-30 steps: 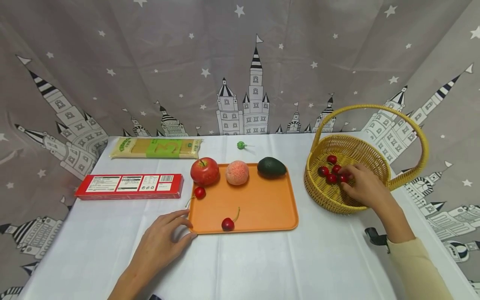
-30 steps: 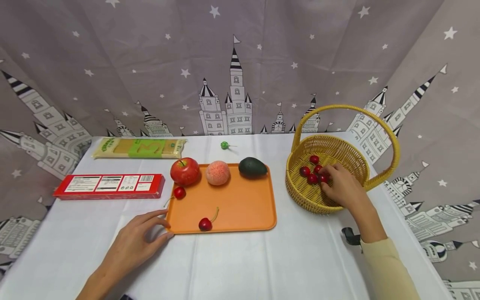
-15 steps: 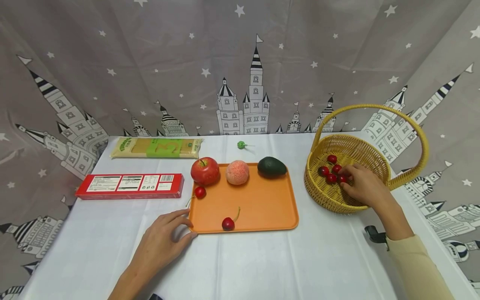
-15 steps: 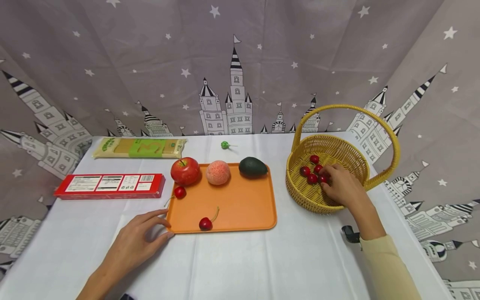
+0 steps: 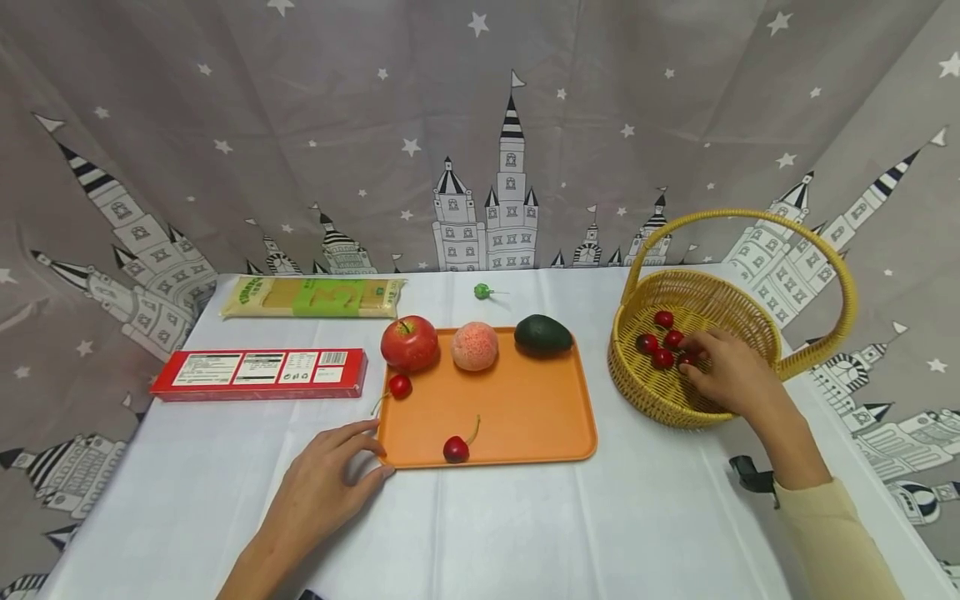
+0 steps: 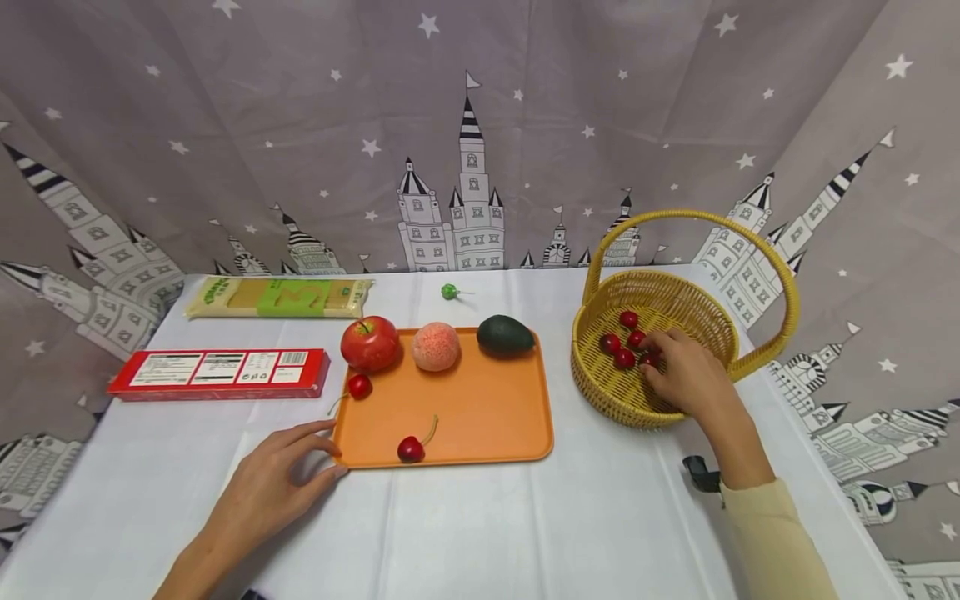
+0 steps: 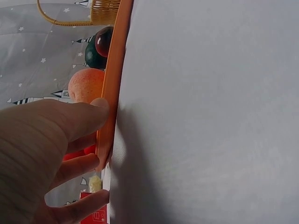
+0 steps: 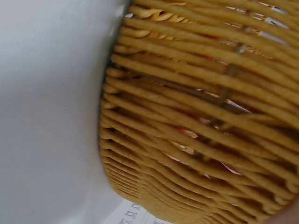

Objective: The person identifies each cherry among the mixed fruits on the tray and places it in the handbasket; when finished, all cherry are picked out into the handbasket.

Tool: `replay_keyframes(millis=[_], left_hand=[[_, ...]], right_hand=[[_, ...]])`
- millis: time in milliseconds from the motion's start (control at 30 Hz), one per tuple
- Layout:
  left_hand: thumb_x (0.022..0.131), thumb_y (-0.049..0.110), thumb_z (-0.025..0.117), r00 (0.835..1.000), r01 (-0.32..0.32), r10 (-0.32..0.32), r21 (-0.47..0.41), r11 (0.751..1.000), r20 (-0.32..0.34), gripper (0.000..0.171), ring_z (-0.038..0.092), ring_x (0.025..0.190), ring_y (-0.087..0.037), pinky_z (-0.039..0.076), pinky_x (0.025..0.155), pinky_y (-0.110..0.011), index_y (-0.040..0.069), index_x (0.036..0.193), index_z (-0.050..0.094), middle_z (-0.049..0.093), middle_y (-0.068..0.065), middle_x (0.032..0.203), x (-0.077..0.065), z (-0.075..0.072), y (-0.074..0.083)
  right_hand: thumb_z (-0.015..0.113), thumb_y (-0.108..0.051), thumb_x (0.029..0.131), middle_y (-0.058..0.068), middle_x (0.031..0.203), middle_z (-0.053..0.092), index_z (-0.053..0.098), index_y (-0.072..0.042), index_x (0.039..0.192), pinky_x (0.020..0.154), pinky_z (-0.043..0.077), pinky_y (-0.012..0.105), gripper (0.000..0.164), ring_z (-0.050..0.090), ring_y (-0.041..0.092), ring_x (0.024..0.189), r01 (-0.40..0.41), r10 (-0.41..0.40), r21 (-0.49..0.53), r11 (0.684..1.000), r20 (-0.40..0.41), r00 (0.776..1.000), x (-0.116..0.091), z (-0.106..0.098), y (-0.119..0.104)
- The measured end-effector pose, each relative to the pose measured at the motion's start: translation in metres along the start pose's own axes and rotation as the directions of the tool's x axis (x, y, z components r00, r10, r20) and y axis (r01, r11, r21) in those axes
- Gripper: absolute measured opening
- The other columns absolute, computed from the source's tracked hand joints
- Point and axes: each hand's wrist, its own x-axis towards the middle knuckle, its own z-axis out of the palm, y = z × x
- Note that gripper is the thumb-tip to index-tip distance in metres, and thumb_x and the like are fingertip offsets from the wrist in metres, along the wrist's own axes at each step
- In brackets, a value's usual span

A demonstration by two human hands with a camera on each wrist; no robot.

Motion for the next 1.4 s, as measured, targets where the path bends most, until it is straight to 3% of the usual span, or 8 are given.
replay_keyframes(millis=[233, 467, 733, 900, 1033, 1300, 1400], left_hand=[[0.081, 0.027, 0.096, 1.0, -0.007, 0.007, 0.0, 1.0, -0.008, 0.023, 0.066, 0.124, -0.037, 0.055, 0.107, -0.063, 0.023, 0.095, 0.079, 0.072, -0.01, 0.138, 0.0, 0.001, -0.001], [0.081, 0.027, 0.096, 1.0, -0.003, 0.003, 0.002, 1.0, -0.002, 0.023, 0.066, 0.125, -0.037, 0.054, 0.107, -0.063, 0.023, 0.095, 0.079, 0.072, -0.011, 0.138, 0.001, 0.001, -0.001], [0.081, 0.027, 0.097, 1.0, -0.004, 0.004, -0.004, 1.0, -0.001, 0.023, 0.065, 0.126, -0.038, 0.054, 0.107, -0.064, 0.023, 0.095, 0.079, 0.072, -0.011, 0.137, 0.0, 0.001, -0.001], [0.081, 0.028, 0.097, 1.0, 0.002, -0.002, -0.006, 1.0, -0.003, 0.024, 0.065, 0.126, -0.038, 0.054, 0.107, -0.063, 0.023, 0.095, 0.079, 0.072, -0.011, 0.138, 0.0, 0.0, 0.0], [0.081, 0.028, 0.097, 1.0, 0.005, -0.005, -0.006, 1.0, 0.0, 0.024, 0.065, 0.126, -0.038, 0.054, 0.108, -0.063, 0.023, 0.095, 0.079, 0.072, -0.011, 0.138, 0.0, 0.0, 0.0], [0.082, 0.028, 0.096, 1.0, -0.001, 0.001, -0.003, 1.0, 0.001, 0.023, 0.065, 0.126, -0.038, 0.054, 0.108, -0.063, 0.023, 0.097, 0.079, 0.072, -0.011, 0.139, 0.0, 0.0, 0.0], [0.082, 0.027, 0.096, 1.0, -0.001, 0.001, -0.003, 1.0, 0.0, 0.023, 0.065, 0.126, -0.037, 0.054, 0.107, -0.063, 0.023, 0.097, 0.079, 0.071, -0.011, 0.139, -0.001, 0.0, 0.0]], right_hand=[[0.079, -0.018, 0.097, 0.026, 0.125, 0.066, 0.072, -0.004, 0.127, 0.091, 0.057, 0.069, 0.033, 0.064, 0.047, 0.112, 0.017, -0.018, -0.011, 1.0, -0.095, 0.995, -0.009, -0.007, -0.016], [0.083, -0.017, 0.094, 0.021, 0.125, 0.067, 0.073, -0.008, 0.126, 0.087, 0.06, 0.065, 0.034, 0.066, 0.042, 0.106, 0.066, -0.065, -0.003, 0.998, -0.191, 0.979, -0.015, -0.016, -0.047], [0.084, -0.015, 0.093, 0.014, 0.118, 0.069, 0.072, -0.009, 0.125, 0.077, 0.064, 0.053, 0.035, 0.07, 0.033, 0.094, 0.241, -0.243, -0.044, 0.97, -0.299, 0.923, -0.015, -0.011, -0.079], [0.084, -0.019, 0.093, 0.009, 0.118, 0.068, 0.072, -0.011, 0.127, 0.077, 0.064, 0.049, 0.037, 0.069, 0.029, 0.093, 0.321, -0.314, -0.024, 0.947, -0.293, 0.903, -0.011, -0.003, -0.096], [0.086, -0.021, 0.092, 0.009, 0.124, 0.069, 0.072, -0.012, 0.128, 0.085, 0.066, 0.05, 0.04, 0.071, 0.029, 0.104, 0.38, -0.36, 0.016, 0.925, -0.28, 0.89, -0.007, 0.004, -0.109], [0.087, -0.019, 0.092, 0.007, 0.124, 0.069, 0.073, -0.012, 0.126, 0.079, 0.066, 0.04, 0.038, 0.072, 0.023, 0.093, 0.473, -0.448, 0.051, 0.88, -0.246, 0.86, 0.0, 0.022, -0.13], [0.087, -0.02, 0.093, 0.006, 0.123, 0.069, 0.072, -0.012, 0.127, 0.086, 0.066, 0.042, 0.038, 0.074, 0.025, 0.104, 0.512, -0.482, 0.079, 0.855, -0.245, 0.842, 0.0, 0.027, -0.137]])
